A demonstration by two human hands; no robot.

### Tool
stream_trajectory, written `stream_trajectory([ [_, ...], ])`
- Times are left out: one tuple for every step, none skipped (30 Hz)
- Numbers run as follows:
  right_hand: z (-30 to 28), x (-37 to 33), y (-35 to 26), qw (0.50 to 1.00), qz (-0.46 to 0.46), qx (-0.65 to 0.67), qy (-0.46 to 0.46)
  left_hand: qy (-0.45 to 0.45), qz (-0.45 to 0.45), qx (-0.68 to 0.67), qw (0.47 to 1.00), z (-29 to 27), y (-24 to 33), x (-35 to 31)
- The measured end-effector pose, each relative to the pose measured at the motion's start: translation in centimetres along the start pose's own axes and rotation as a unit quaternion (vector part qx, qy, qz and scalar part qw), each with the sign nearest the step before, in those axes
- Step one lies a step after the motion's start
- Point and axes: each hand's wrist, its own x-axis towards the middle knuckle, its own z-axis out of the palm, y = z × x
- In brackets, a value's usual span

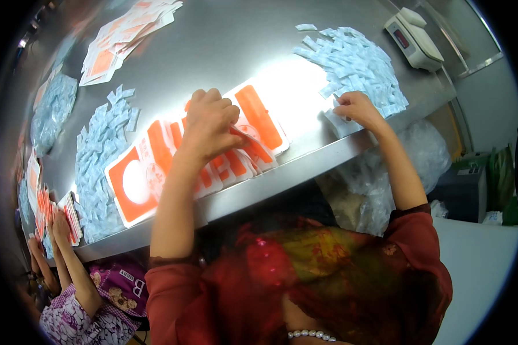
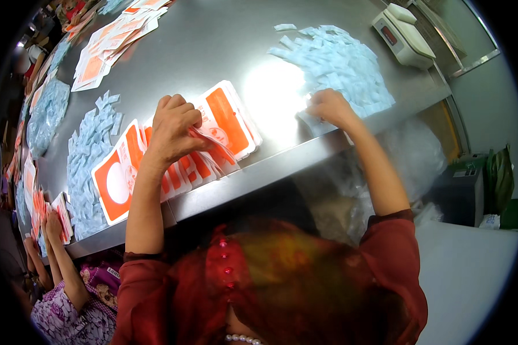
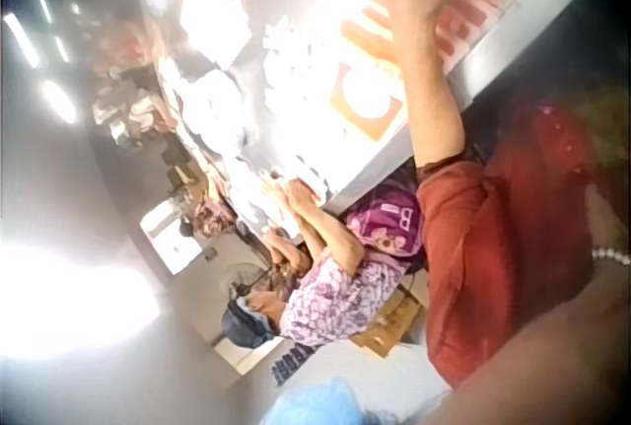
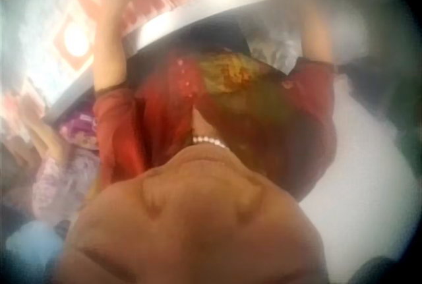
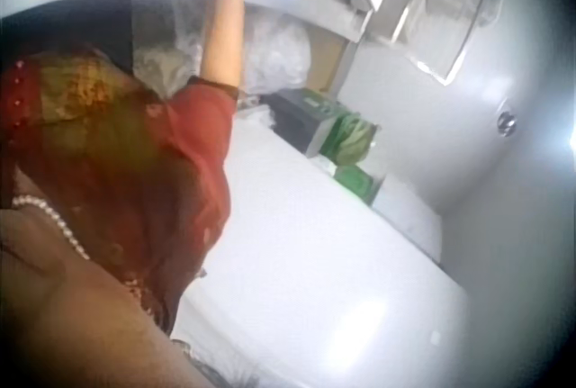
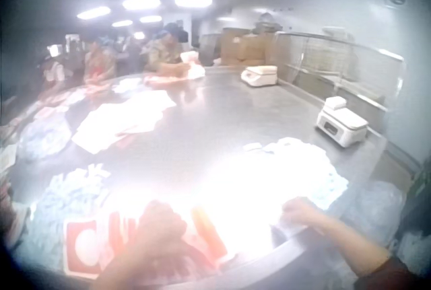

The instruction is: The person inserts small blue folded items into orange and white printed pouches at a large round table. They pick up a pouch, place the blue item inside, and set the filled pouch onto a growing stack. Other workers are visible in the background performing the same task.

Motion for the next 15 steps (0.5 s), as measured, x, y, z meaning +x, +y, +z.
stream_trajectory([
  [-0.2, 0.0, -0.6, 0.997, -0.013, -0.076, 0.032, 0.014, 0.006, -0.012, 1.0, 0.0, 0.0, -0.1],
  [-0.4, -0.3, -1.3, 0.986, -0.026, -0.15, 0.064, 0.027, 0.012, -0.023, 0.999, 0.1, 0.2, 0.0],
  [-0.1, -0.6, -1.9, 0.969, -0.04, -0.222, 0.098, 0.04, 0.019, -0.033, 0.998, 0.1, 0.3, 0.1],
  [0.6, -0.6, -2.1, 0.952, -0.093, -0.24, 0.166, 0.037, 0.016, -0.031, 0.999, 0.1, 0.3, 0.1],
  [1.4, -0.6, -2.4, 0.927, -0.144, -0.255, 0.233, 0.033, 0.014, -0.03, 0.999, 0.1, 0.3, 0.1],
  [2.0, -0.6, -2.8, 0.894, -0.192, -0.269, 0.301, 0.031, 0.013, -0.03, 0.999, 0.1, 0.4, 0.1],
  [2.4, -0.7, -4.0, 0.902, -0.202, -0.255, 0.284, 0.035, 0.014, -0.025, 0.999, 0.1, 0.4, 0.1],
  [2.8, -0.9, -5.7, 0.933, -0.202, -0.195, 0.227, 0.017, 0.004, -0.014, 1.0, 0.0, 0.3, 0.0],
  [3.2, -1.3, -7.8, 0.956, -0.2, -0.134, 0.169, 0.0, -0.006, -0.003, 1.0, -0.2, 0.3, -0.1],
  [3.8, -1.3, -9.3, 0.972, -0.196, -0.072, 0.111, -0.018, -0.014, 0.009, 1.0, -0.4, 0.3, -0.1],
  [4.7, -0.9, -10.2, 0.984, -0.164, -0.035, 0.054, -0.014, -0.013, 0.002, 1.0, -0.3, 0.2, -0.1],
  [5.6, -0.5, -10.8, 0.991, -0.131, 0.001, -0.002, -0.01, -0.011, -0.004, 1.0, -0.1, 0.1, -0.1],
  [6.3, -0.2, -11.3, 0.992, -0.12, 0.012, -0.029, -0.006, -0.009, -0.011, 1.0, 0.0, 0.0, 0.0],
  [6.5, -0.2, -11.4, 0.994, -0.108, 0.008, -0.034, -0.007, -0.003, -0.007, 1.0, -0.1, 0.0, 0.1],
  [6.8, -0.2, -11.7, 0.994, -0.099, 0.0, -0.043, -0.006, -0.005, -0.004, 1.0, -0.1, 0.0, 0.0],
])
